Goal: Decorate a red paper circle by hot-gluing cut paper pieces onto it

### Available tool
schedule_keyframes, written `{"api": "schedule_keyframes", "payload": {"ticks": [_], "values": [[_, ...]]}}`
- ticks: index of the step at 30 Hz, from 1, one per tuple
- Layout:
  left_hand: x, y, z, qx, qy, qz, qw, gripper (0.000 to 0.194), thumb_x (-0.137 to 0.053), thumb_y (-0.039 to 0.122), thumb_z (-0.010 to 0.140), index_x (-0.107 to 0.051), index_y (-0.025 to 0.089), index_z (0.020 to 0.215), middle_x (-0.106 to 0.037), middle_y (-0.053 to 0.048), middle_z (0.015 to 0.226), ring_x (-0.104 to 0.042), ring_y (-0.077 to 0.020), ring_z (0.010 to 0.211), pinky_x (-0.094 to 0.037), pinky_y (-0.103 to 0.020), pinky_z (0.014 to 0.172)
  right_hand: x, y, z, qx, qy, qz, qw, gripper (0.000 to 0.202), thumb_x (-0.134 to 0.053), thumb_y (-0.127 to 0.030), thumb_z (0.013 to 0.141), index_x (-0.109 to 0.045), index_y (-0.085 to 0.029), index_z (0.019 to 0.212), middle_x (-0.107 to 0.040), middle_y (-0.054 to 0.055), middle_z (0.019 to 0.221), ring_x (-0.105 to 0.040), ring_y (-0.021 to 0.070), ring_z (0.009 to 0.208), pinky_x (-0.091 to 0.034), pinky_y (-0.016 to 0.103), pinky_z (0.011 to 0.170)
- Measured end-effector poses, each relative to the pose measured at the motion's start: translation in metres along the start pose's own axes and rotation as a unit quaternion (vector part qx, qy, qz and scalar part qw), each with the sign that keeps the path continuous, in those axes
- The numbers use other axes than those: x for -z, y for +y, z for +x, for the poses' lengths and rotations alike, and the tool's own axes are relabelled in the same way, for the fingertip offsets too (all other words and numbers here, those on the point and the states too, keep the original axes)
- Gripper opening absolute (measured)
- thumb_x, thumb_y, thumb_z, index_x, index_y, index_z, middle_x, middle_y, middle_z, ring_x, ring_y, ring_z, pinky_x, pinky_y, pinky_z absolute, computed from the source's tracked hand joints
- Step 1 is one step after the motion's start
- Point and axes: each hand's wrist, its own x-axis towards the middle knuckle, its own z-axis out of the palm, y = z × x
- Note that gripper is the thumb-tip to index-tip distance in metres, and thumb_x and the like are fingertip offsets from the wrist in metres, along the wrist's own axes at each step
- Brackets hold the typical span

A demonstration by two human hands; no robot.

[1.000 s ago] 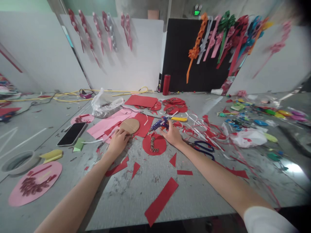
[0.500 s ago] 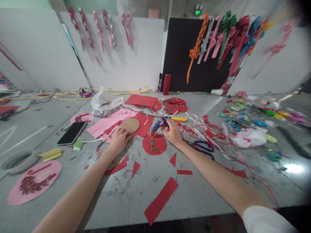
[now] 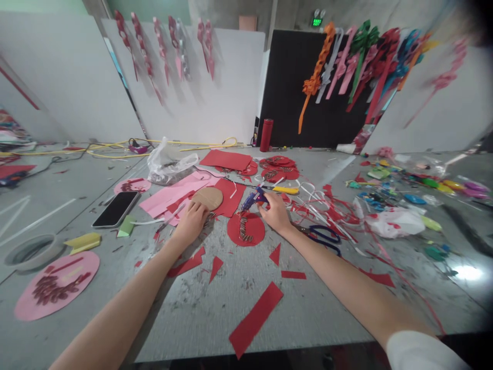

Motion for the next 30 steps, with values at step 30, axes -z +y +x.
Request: {"api": "schedule_keyframes", "payload": {"ticks": [30], "values": [[0.017, 0.039, -0.008, -0.033, 0.062, -0.062, 0.996, 0.029, -0.041, 0.018, 0.107, -0.062, 0.021, 0.126, -0.068, -0.013, 0.118, -0.058, -0.0291, 0.114, -0.051, -0.047, 0.102, 0.001, -0.003, -0.001, -0.005, -0.022, -0.015, 1.000, 0.022, -0.061, -0.023, 0.095, -0.066, -0.021, 0.117, -0.068, 0.011, 0.106, -0.062, 0.0319, 0.106, -0.049, 0.047, 0.096]]}}
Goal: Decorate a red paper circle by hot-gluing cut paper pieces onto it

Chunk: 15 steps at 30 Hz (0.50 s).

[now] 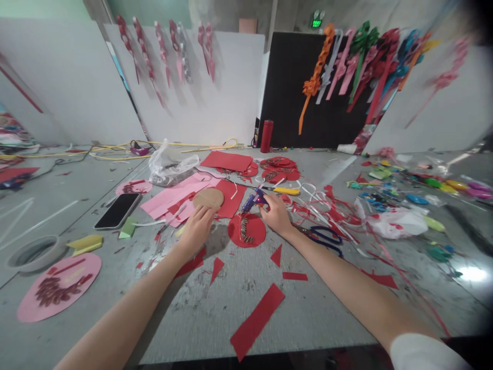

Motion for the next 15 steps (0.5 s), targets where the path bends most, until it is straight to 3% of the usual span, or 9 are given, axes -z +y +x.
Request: {"api": "schedule_keyframes", "payload": {"ticks": [5, 15], "values": [[-0.002, 0.013, -0.003, -0.047, -0.054, -0.006, 0.997, 0.033, -0.043, 0.012, 0.103, -0.066, 0.022, 0.124, -0.070, -0.012, 0.117, -0.060, -0.0284, 0.109, -0.053, -0.048, 0.099, -0.002, 0.003, 0.000, 0.006, -0.004, -0.011, 1.000, 0.024, -0.060, -0.023, 0.095, -0.066, -0.022, 0.118, -0.069, 0.012, 0.106, -0.063, 0.0326, 0.105, -0.050, 0.048, 0.094], [-0.001, 0.016, -0.002, -0.047, -0.039, -0.027, 0.998, 0.025, -0.042, 0.021, 0.109, -0.067, 0.022, 0.111, -0.072, -0.009, 0.109, -0.062, -0.0250, 0.104, -0.054, -0.041, 0.096, -0.006, 0.007, -0.002, 0.004, -0.004, -0.010, 1.000, 0.029, -0.060, -0.023, 0.097, -0.065, -0.023, 0.125, -0.070, 0.012, 0.112, -0.063, 0.0330, 0.109, -0.050, 0.049, 0.096]]}}
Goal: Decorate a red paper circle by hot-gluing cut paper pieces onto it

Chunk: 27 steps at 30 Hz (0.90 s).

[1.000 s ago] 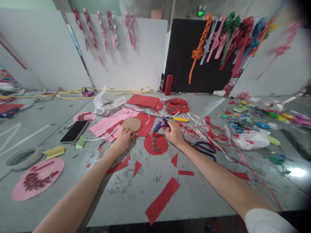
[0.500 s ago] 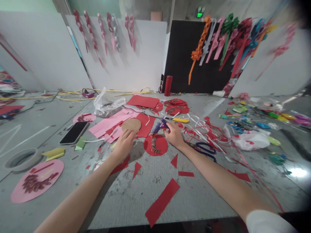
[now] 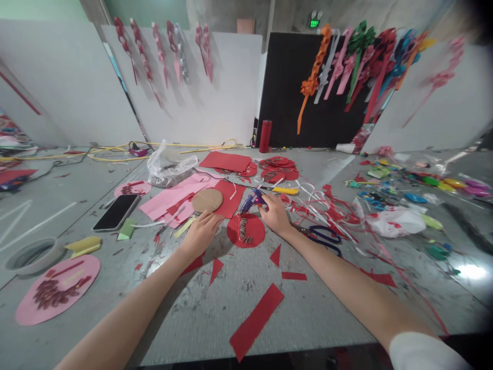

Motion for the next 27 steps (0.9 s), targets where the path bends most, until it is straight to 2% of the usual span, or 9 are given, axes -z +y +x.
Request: {"api": "schedule_keyframes", "payload": {"ticks": [4, 15, 27], "values": [[-0.0014, -0.0004, -0.0001, 0.006, 0.001, 0.004, 1.000, 0.025, -0.042, 0.024, 0.110, -0.068, 0.022, 0.109, -0.072, -0.009, 0.107, -0.063, -0.0248, 0.104, -0.054, -0.041, 0.097, 0.0005, -0.0003, 0.0003, 0.002, 0.000, 0.003, 1.000, 0.028, -0.060, -0.022, 0.096, -0.066, -0.022, 0.123, -0.070, 0.012, 0.111, -0.063, 0.0330, 0.108, -0.050, 0.049, 0.095], [-0.0046, -0.0017, 0.0011, -0.014, 0.064, 0.015, 0.998, 0.021, -0.045, 0.023, 0.110, -0.065, 0.020, 0.109, -0.071, -0.007, 0.100, -0.063, -0.0228, 0.096, -0.054, -0.037, 0.087, -0.0007, 0.0013, -0.0002, 0.012, 0.005, 0.005, 1.000, 0.029, -0.061, -0.018, 0.096, -0.067, -0.020, 0.124, -0.071, 0.013, 0.112, -0.063, 0.0325, 0.108, -0.049, 0.048, 0.096], [-0.0048, -0.0020, 0.0011, -0.003, 0.068, 0.005, 0.998, 0.017, -0.047, 0.022, 0.109, -0.063, 0.020, 0.109, -0.071, -0.006, 0.100, -0.064, -0.0219, 0.096, -0.053, -0.035, 0.087, 0.0003, 0.0003, 0.0002, 0.013, 0.005, 0.036, 0.999, 0.032, -0.061, -0.020, 0.097, -0.068, -0.023, 0.128, -0.071, 0.012, 0.112, -0.063, 0.0325, 0.108, -0.049, 0.048, 0.096]]}}
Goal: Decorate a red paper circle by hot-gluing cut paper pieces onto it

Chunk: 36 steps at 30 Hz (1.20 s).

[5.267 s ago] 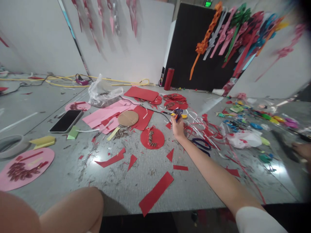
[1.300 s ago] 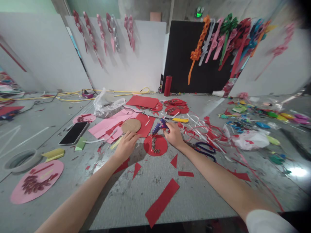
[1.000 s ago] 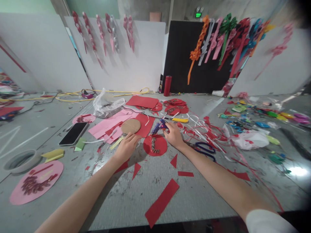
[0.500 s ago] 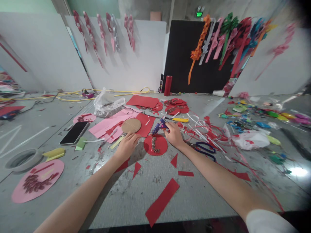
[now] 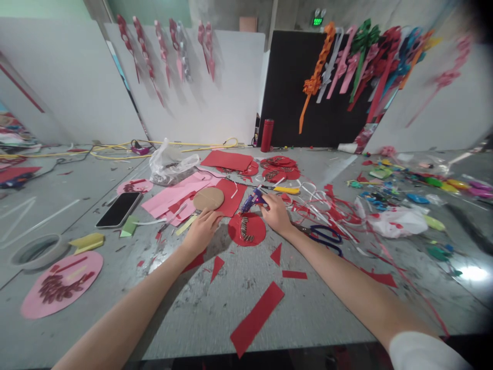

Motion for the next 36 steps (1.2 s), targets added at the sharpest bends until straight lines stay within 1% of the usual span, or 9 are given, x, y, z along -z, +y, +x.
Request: {"api": "schedule_keyframes", "payload": {"ticks": [9, 14, 21, 26, 29, 32, 36], "values": [[-0.0006, -0.0011, -0.0005, 0.007, -0.001, -0.001, 1.000, 0.017, -0.046, 0.024, 0.109, -0.063, 0.021, 0.109, -0.070, -0.006, 0.099, -0.064, -0.0226, 0.098, -0.053, -0.036, 0.087, 0.0014, -0.0028, 0.0003, 0.004, -0.008, 0.017, 1.000, 0.034, -0.061, -0.022, 0.098, -0.068, -0.024, 0.131, -0.071, 0.012, 0.113, -0.064, 0.0328, 0.110, -0.051, 0.049, 0.096], [-0.0006, -0.0009, -0.0004, 0.008, -0.006, -0.004, 1.000, 0.018, -0.045, 0.024, 0.110, -0.063, 0.021, 0.108, -0.070, -0.006, 0.099, -0.063, -0.0226, 0.097, -0.053, -0.036, 0.087, 0.0004, -0.0015, -0.0003, 0.015, -0.009, 0.011, 1.000, 0.032, -0.059, -0.024, 0.100, -0.068, -0.022, 0.131, -0.071, 0.013, 0.113, -0.064, 0.0329, 0.110, -0.052, 0.049, 0.096], [0.0003, -0.0002, -0.0001, 0.009, -0.001, -0.010, 1.000, 0.018, -0.046, 0.025, 0.109, -0.063, 0.021, 0.107, -0.069, -0.006, 0.099, -0.064, -0.0222, 0.096, -0.054, -0.036, 0.087, -0.0001, -0.0007, -0.0002, 0.016, -0.010, 0.025, 1.000, 0.035, -0.060, -0.024, 0.099, -0.067, -0.024, 0.133, -0.071, 0.012, 0.113, -0.064, 0.0318, 0.110, -0.052, 0.049, 0.098], [-0.0005, -0.0007, 0.0000, 0.008, -0.003, -0.011, 1.000, 0.018, -0.046, 0.025, 0.110, -0.064, 0.021, 0.108, -0.070, -0.007, 0.099, -0.064, -0.0223, 0.098, -0.054, -0.036, 0.088, 0.0001, -0.0008, 0.0001, 0.011, 0.001, 0.029, 1.000, 0.028, -0.060, -0.026, 0.100, -0.069, -0.022, 0.126, -0.070, 0.012, 0.109, -0.064, 0.0317, 0.106, -0.053, 0.048, 0.095], [-0.0017, -0.0020, -0.0016, 0.013, -0.004, -0.010, 1.000, 0.019, -0.046, 0.027, 0.110, -0.064, 0.021, 0.108, -0.070, -0.007, 0.100, -0.065, -0.0223, 0.098, -0.054, -0.036, 0.089, 0.0008, -0.0019, 0.0001, -0.001, 0.013, 0.036, 0.999, 0.024, -0.061, -0.029, 0.100, -0.067, -0.022, 0.122, -0.069, 0.012, 0.107, -0.064, 0.0311, 0.104, -0.053, 0.047, 0.095], [-0.0011, -0.0024, -0.0025, 0.027, -0.011, -0.018, 0.999, 0.020, -0.047, 0.028, 0.110, -0.066, 0.022, 0.108, -0.071, -0.006, 0.100, -0.066, -0.0224, 0.099, -0.055, -0.036, 0.090, 0.0021, -0.0038, -0.0002, -0.030, 0.030, 0.060, 0.997, 0.026, -0.060, -0.032, 0.100, -0.064, -0.021, 0.124, -0.068, 0.012, 0.108, -0.064, 0.0301, 0.102, -0.053, 0.046, 0.095], [0.0000, 0.0007, 0.0069, 0.059, -0.009, -0.035, 0.998, 0.021, -0.048, 0.028, 0.108, -0.068, 0.022, 0.105, -0.071, -0.007, 0.100, -0.066, -0.0230, 0.100, -0.055, -0.037, 0.090, 0.0036, -0.0063, -0.0001, -0.061, 0.030, 0.085, 0.994, 0.027, -0.059, -0.036, 0.100, -0.063, -0.021, 0.123, -0.067, 0.012, 0.111, -0.064, 0.0291, 0.102, -0.054, 0.046, 0.095]]}}
